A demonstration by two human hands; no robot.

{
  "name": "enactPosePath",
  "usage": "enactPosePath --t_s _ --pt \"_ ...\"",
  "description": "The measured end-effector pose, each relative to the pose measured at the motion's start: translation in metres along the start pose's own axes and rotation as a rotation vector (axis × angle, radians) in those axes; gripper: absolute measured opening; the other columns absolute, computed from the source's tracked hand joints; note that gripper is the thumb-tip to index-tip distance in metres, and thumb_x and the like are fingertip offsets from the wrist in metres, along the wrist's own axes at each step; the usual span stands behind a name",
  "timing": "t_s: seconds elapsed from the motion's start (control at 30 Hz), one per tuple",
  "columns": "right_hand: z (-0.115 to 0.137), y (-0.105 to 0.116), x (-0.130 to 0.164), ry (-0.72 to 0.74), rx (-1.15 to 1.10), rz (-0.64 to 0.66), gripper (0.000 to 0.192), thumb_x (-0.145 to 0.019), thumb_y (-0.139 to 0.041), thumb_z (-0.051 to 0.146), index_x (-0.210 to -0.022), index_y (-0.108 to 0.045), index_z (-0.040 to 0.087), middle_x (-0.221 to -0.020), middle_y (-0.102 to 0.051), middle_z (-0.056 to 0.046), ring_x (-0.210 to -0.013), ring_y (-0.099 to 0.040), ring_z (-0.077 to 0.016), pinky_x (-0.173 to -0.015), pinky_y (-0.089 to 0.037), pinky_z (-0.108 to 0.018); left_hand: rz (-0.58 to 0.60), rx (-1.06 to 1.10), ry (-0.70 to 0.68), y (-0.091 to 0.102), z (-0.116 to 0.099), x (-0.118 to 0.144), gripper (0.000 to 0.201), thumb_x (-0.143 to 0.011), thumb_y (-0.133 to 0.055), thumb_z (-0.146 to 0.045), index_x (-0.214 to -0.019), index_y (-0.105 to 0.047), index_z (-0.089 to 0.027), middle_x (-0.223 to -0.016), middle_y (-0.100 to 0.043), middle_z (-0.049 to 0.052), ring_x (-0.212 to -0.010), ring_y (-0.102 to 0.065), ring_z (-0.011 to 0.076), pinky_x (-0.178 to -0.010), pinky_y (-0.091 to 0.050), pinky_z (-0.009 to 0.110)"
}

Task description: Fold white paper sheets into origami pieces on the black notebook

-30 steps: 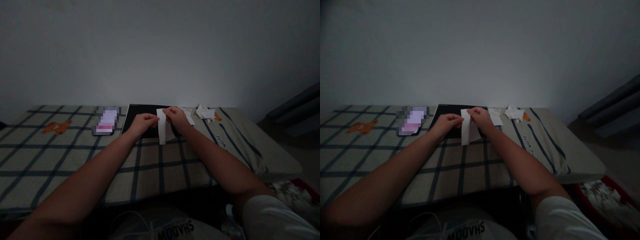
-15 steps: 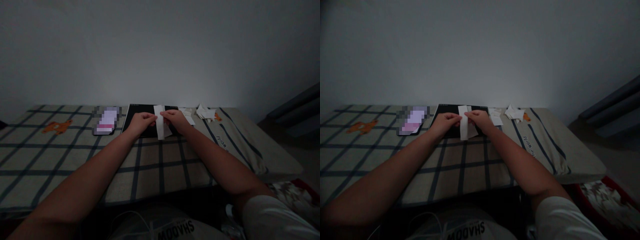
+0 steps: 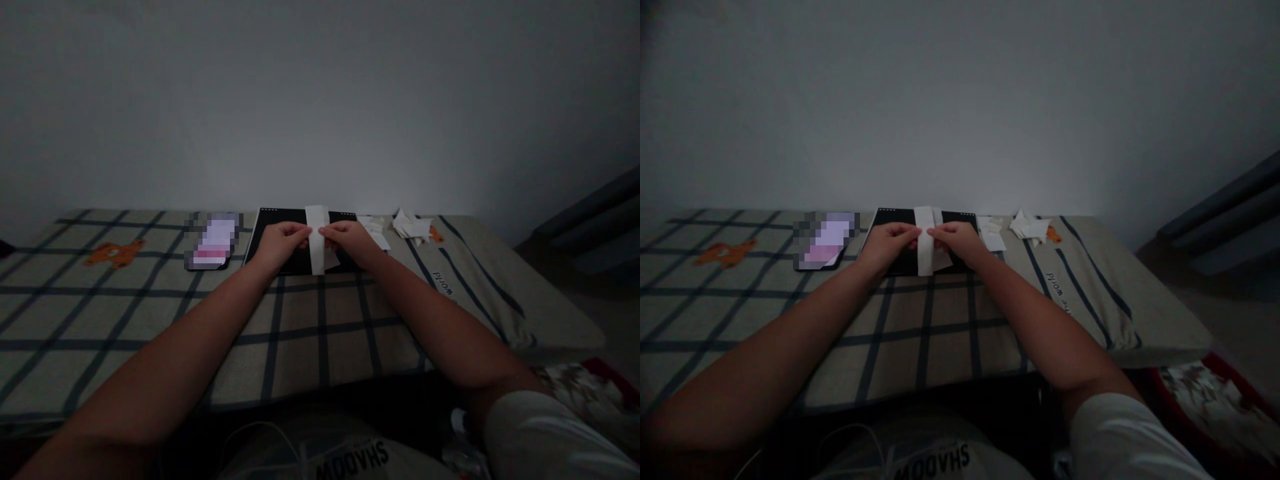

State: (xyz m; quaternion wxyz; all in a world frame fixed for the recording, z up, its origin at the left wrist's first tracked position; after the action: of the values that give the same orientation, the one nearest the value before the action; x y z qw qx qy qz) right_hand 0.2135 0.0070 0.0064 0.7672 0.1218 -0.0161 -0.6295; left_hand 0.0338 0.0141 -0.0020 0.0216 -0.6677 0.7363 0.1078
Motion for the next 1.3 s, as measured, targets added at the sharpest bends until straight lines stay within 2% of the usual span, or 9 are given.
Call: enactPosePath --t_s 0.17,0.3,0.43,0.63,0.83,1.0,1.17,1.3 --pt "-0.004 0.002 -0.001 -0.005 0.023 -0.054 0.031 -0.071 -0.070 0.047 -0.070 -0.067 0.016 -0.060 -0.059 0.001 -0.055 -0.049 -0.0100 -0.053 -0.038 -0.025 0.030 0.088 0.077 -0.002 -0.003 0.002 0.027 -0.066 -0.079 -0.036 -0.081 -0.073 -0.015 -0.077 -0.071 0.004 -0.065 -0.060 0.0114 -0.070 -0.052 0.027" --pt "-0.005 0.003 -0.002 0.013 0.037 -0.105 0.032 -0.072 -0.069 0.048 -0.068 -0.066 0.016 -0.059 -0.058 0.001 -0.055 -0.048 -0.0100 -0.054 -0.038 -0.025 0.088 0.077 0.142 -0.004 -0.007 0.006 0.022 -0.066 -0.079 -0.032 -0.077 -0.073 -0.014 -0.073 -0.071 0.005 -0.064 -0.061 0.0113 -0.068 -0.051 0.027" --pt "-0.004 0.002 -0.002 0.021 0.005 -0.107 0.032 -0.072 -0.069 0.048 -0.068 -0.066 0.016 -0.059 -0.059 0.000 -0.055 -0.049 -0.0101 -0.053 -0.038 -0.026 0.095 0.029 0.102 -0.003 -0.006 0.006 0.019 -0.069 -0.077 -0.032 -0.076 -0.073 -0.014 -0.069 -0.070 0.004 -0.060 -0.060 0.0109 -0.066 -0.050 0.027" --pt "-0.004 0.000 -0.002 -0.051 -0.033 -0.025 0.032 -0.071 -0.071 0.047 -0.077 -0.070 0.015 -0.066 -0.064 -0.001 -0.058 -0.053 -0.0107 -0.055 -0.041 -0.025 0.047 -0.046 0.033 0.000 0.000 0.001 0.022 -0.073 -0.073 -0.036 -0.080 -0.073 -0.015 -0.073 -0.071 0.004 -0.063 -0.062 0.0124 -0.067 -0.050 0.027" --pt "-0.003 0.001 0.000 -0.033 0.055 -0.068 0.030 -0.072 -0.070 0.046 -0.070 -0.067 0.016 -0.058 -0.059 0.001 -0.054 -0.049 -0.0100 -0.053 -0.038 -0.025 0.084 -0.047 0.019 -0.002 0.001 0.002 0.020 -0.075 -0.072 -0.035 -0.081 -0.073 -0.016 -0.074 -0.071 0.003 -0.064 -0.062 0.0113 -0.068 -0.050 0.025" --pt "-0.005 0.001 0.000 -0.019 0.101 -0.107 0.030 -0.073 -0.068 0.047 -0.070 -0.067 0.016 -0.057 -0.056 0.001 -0.054 -0.048 -0.0105 -0.052 -0.035 -0.025 0.070 0.004 0.048 -0.004 0.003 0.002 0.020 -0.074 -0.073 -0.033 -0.083 -0.073 -0.016 -0.076 -0.071 0.004 -0.066 -0.062 0.0119 -0.071 -0.051 0.027" --pt "-0.004 0.000 0.001 -0.032 0.117 -0.126 0.031 -0.072 -0.069 0.047 -0.069 -0.067 0.016 -0.056 -0.056 0.002 -0.054 -0.048 -0.0107 -0.053 -0.036 -0.026 0.114 -0.016 0.125 -0.004 0.002 0.004 0.022 -0.071 -0.076 -0.035 -0.082 -0.074 -0.015 -0.075 -0.072 0.005 -0.064 -0.062 0.0120 -0.067 -0.050 0.027" --pt "-0.003 -0.001 0.002 -0.043 0.046 -0.104 0.031 -0.073 -0.069 0.046 -0.068 -0.066 0.016 -0.056 -0.057 0.001 -0.053 -0.049 -0.0105 -0.054 -0.039 -0.026 0.091 -0.056 0.087 -0.002 0.002 0.003 0.022 -0.071 -0.076 -0.036 -0.080 -0.074 -0.016 -0.073 -0.071 0.004 -0.063 -0.061 0.0126 -0.066 -0.049 0.027"
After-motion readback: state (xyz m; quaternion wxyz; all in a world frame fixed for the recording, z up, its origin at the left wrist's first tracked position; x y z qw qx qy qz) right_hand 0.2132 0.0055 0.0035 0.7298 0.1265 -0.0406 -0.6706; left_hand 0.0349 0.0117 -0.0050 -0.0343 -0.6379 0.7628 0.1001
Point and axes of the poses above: each hand's wrist, its own x-axis away from the middle knuckle, its own y-axis out of the back of the hand, z = x × y, the point moved 1 cm from there along -x, towards the middle knuckle
